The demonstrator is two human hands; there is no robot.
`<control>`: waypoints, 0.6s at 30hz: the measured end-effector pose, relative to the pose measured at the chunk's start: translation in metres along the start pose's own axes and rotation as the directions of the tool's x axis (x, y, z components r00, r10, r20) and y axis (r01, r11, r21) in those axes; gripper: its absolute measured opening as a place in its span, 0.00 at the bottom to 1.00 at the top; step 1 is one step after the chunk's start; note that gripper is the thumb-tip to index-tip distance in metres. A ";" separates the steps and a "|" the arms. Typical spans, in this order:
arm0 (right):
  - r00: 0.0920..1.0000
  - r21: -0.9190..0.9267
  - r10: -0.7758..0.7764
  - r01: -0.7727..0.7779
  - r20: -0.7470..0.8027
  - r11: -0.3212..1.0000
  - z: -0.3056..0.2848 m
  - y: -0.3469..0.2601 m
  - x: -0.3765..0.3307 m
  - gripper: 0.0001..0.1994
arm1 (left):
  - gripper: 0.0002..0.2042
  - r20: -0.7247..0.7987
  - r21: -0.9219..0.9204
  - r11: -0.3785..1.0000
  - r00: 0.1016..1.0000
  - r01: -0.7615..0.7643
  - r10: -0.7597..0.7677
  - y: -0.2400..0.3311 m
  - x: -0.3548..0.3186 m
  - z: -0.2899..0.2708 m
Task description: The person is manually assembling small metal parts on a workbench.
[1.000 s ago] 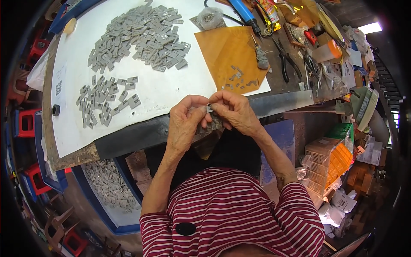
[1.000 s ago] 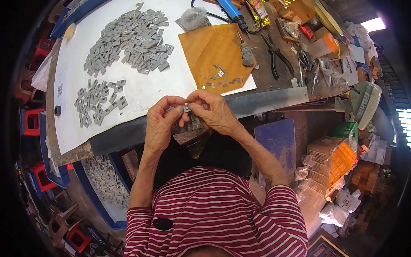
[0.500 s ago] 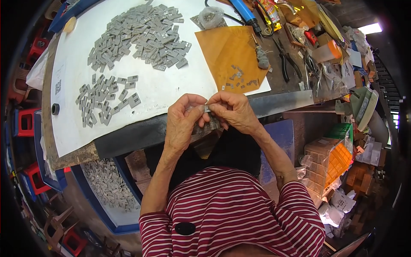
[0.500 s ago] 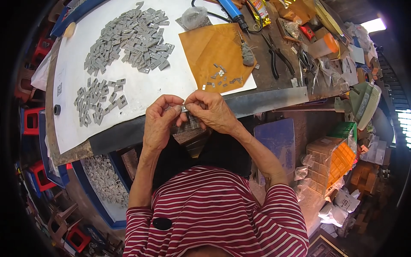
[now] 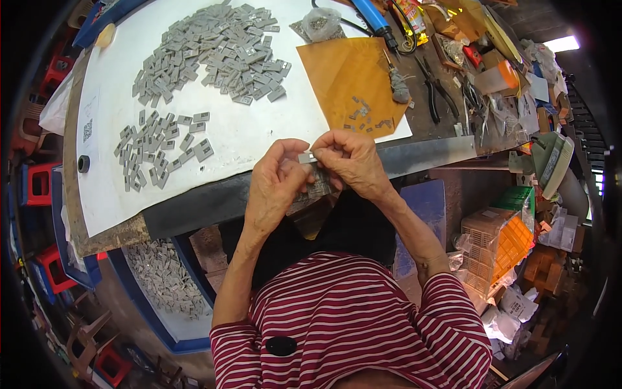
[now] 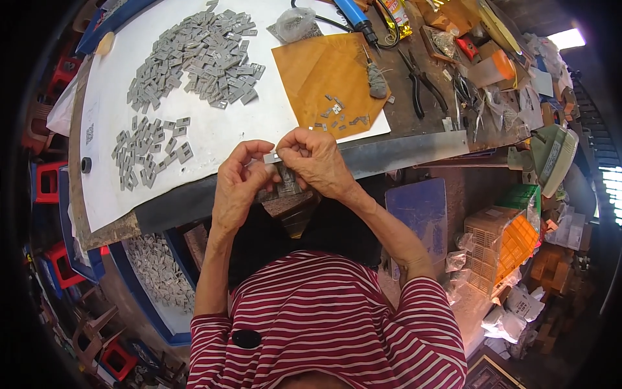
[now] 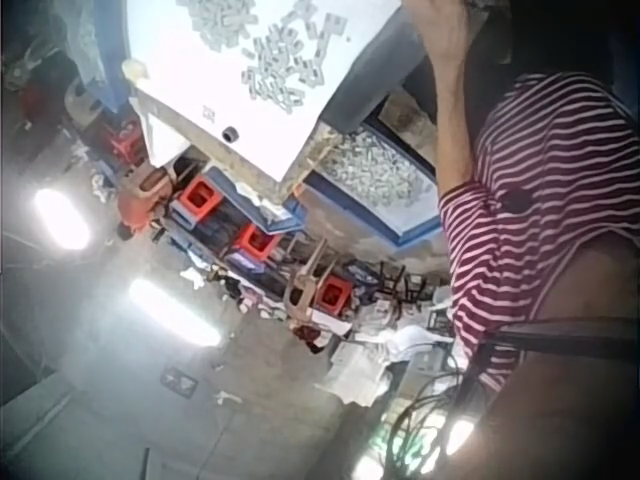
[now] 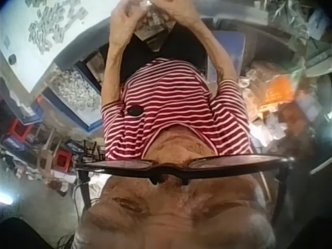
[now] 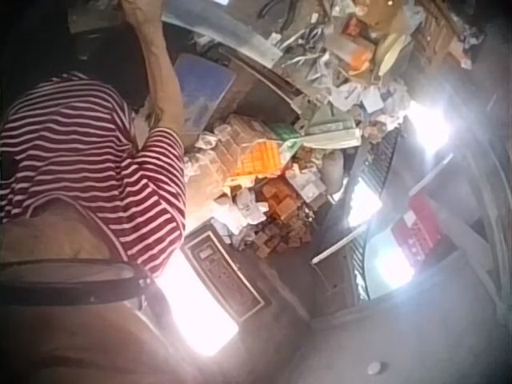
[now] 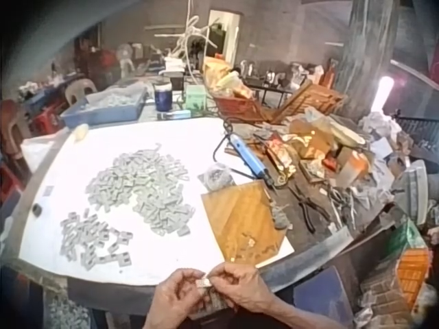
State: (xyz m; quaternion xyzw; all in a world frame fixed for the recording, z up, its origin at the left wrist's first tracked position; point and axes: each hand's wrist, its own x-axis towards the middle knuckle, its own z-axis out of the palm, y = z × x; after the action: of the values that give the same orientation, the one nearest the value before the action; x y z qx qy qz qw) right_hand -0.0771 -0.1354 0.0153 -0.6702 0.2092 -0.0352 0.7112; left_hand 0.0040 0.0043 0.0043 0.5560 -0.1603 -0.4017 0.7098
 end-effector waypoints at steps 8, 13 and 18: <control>0.999 0.027 0.037 -0.038 0.039 0.999 0.002 -0.006 0.002 0.06 | 0.08 -0.102 0.384 0.917 0.983 -0.103 0.153 -0.005 -0.006 -0.001; 0.994 0.201 0.081 -0.094 0.073 0.975 0.001 0.004 0.005 0.06 | 0.09 -0.105 0.410 0.906 0.981 -0.107 0.163 -0.003 -0.007 -0.003; 0.990 0.259 0.077 -0.105 0.115 0.960 0.002 0.004 0.006 0.06 | 0.09 -0.085 0.509 0.848 0.972 -0.147 0.220 0.001 -0.008 -0.004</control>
State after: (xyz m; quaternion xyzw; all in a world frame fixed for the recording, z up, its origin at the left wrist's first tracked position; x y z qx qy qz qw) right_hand -0.0721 -0.1353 0.0099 -0.5597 0.1957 0.0049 0.8052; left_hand 0.0019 0.0133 0.0055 0.7293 -0.2609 -0.2368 0.5865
